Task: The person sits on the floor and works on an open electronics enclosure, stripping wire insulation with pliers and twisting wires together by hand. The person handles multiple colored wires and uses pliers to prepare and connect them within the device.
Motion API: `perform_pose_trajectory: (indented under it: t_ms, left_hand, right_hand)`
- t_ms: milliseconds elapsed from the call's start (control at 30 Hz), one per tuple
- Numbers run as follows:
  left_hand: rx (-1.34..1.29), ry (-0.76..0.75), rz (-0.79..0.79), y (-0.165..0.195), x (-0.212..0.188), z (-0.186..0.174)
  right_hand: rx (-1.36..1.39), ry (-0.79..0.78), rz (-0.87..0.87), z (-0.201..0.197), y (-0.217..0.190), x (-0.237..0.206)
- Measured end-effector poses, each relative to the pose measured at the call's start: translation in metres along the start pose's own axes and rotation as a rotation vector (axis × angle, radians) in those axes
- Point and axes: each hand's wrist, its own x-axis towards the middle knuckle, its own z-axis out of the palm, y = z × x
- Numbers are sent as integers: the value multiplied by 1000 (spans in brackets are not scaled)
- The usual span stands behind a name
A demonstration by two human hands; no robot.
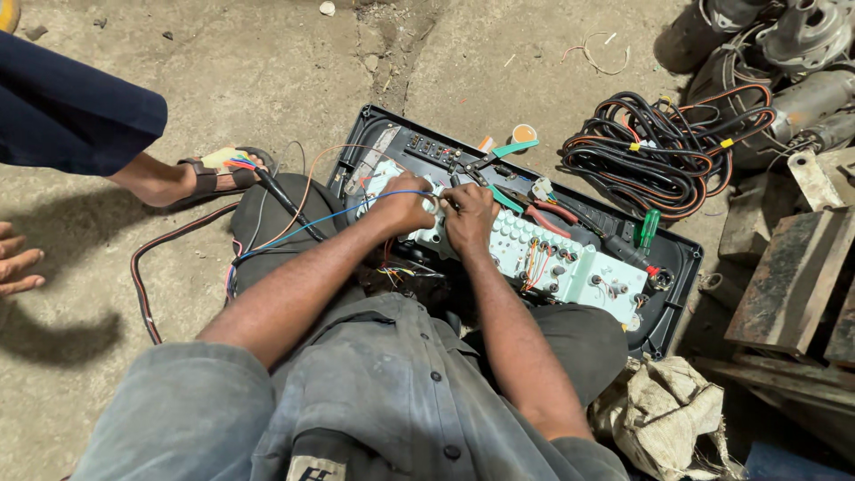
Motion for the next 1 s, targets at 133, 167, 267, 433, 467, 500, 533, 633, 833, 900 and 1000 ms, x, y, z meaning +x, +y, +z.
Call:
perform_pose_trajectory:
  t_ms: [133, 167, 267, 433, 467, 500, 533, 633, 833, 900, 1000]
  left_hand:
    - [81, 224, 363, -8, 0, -3]
    - [49, 263, 453, -9, 0, -5]
    - [-39, 386, 463, -3, 1, -6]
    - [-152, 189, 75, 5, -1, -1]
    - [-212, 192, 129, 5, 5, -2]
    - [-277, 185, 168, 5, 6, -2]
    - [-273, 174, 178, 4, 5, -3]
    - [-361, 163, 103, 3, 11, -4]
    - [-414, 316, -7, 13, 27, 3]
    - [-483, 269, -10, 11, 25, 4]
    - [-884, 177, 112, 2, 16, 5]
  right_hand:
    - [4, 1, -36, -1, 2, 1]
    - [13, -3, -33, -1, 3, 1]
    - [19, 1, -36, -2, 4, 2]
    - [-21, -24, -50, -3, 5, 3]
    - [-10, -3, -59, -3, 5, 7]
    - [3, 2, -58, -3, 3, 6]
    - [18, 0, -55, -3, 2, 6]
    - [35, 16, -51, -2, -1, 4]
    - [-23, 19, -130, -6, -3, 4]
    - [-29, 7, -90, -6, -3, 6]
    - [-29, 34, -84, -5, -4, 6]
